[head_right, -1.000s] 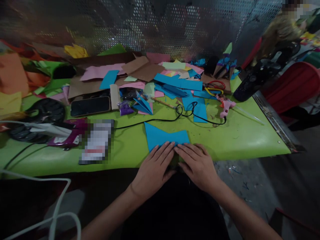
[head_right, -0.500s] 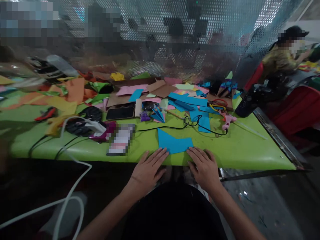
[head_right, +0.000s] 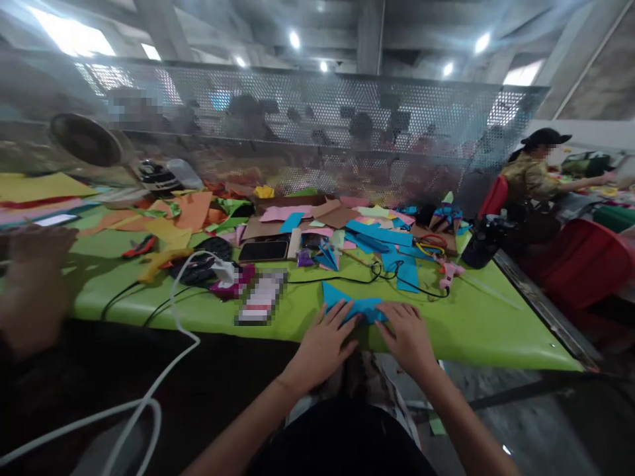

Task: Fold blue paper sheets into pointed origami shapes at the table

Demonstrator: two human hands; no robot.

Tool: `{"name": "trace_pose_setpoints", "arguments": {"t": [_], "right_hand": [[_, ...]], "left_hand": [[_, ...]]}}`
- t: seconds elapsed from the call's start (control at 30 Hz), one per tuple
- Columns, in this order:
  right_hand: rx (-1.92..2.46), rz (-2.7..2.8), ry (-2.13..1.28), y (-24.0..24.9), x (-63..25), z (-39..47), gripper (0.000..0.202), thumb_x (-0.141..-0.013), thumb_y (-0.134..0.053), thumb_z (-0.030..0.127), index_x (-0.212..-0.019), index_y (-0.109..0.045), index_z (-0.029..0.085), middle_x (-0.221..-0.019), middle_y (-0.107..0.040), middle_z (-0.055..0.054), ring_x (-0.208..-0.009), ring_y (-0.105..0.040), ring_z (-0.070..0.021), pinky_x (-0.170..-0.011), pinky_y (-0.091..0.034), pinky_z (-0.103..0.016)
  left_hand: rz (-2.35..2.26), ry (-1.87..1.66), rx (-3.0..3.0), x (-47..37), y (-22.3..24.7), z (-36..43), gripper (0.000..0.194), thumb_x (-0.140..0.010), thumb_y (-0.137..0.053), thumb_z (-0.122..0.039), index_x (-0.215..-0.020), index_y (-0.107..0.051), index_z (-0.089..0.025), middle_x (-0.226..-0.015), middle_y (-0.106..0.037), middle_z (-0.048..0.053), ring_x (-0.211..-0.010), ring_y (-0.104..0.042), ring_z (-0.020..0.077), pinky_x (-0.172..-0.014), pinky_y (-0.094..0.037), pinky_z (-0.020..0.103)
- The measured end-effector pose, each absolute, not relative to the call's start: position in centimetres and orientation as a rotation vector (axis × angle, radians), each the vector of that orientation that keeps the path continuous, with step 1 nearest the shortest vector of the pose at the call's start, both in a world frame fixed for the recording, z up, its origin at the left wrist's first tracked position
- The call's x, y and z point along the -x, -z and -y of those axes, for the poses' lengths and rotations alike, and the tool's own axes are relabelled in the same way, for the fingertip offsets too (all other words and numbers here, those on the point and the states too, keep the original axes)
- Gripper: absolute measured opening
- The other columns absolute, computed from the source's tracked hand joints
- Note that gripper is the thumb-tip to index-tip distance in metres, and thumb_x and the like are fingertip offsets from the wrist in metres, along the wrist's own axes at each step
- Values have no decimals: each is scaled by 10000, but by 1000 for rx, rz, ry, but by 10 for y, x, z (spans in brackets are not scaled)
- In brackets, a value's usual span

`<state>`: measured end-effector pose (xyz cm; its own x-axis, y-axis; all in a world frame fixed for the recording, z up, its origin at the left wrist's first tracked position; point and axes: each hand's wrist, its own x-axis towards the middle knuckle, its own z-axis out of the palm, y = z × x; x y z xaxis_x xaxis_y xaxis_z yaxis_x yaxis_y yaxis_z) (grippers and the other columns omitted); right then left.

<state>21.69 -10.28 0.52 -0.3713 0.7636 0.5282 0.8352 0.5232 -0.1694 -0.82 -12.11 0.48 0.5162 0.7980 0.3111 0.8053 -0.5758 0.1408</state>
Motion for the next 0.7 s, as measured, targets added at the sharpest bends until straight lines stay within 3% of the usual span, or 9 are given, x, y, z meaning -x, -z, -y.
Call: {"name": "trace_pose_setpoints", "arguments": {"t": [0.2,0.33,0.57,0.7], "right_hand": [[1358,2137,158,-27,-227,25,311,-936,-529,334,-1193,-667,225,-1157,-729,-91,-1065,-656,-279,-901,-504,-448],[1654,2230,73,-48,-215,-40,388,-922,-516,331,-1277,-642,239,-1288,-679,-78,-1187,-601,-279,-980,-469,-416],[1939,2227,53,-44,-187,-123,469,-891,-544,287,-1352,-596,215,-1310,-656,-122,-1163,-605,-293,-937,-464,-372],[2012,2239,50,-38,-177,-138,482,-867,-577,231,-1349,-590,213,-1262,-651,-148,-1143,-605,-301,-893,-469,-357]], "left_hand": [[1522,588,2765,12,-5,111,365,-964,-510,-424,-1283,-588,-265,-1504,-493,91,-1366,-463,293,-1065,-415,529],[1535,550,2797,12,-14,98,289,-922,-594,-400,-1163,-631,-246,-1464,-532,100,-1388,-435,315,-1088,-381,548],[1593,529,2930,16,-16,84,596,-879,-651,-427,-1413,-458,-250,-1464,-530,108,-1359,-466,304,-1121,-328,575],[1534,548,2983,16,-18,83,619,-885,-646,-391,-1443,-429,-236,-1420,-568,104,-1333,-485,289,-1145,-304,556]]}}
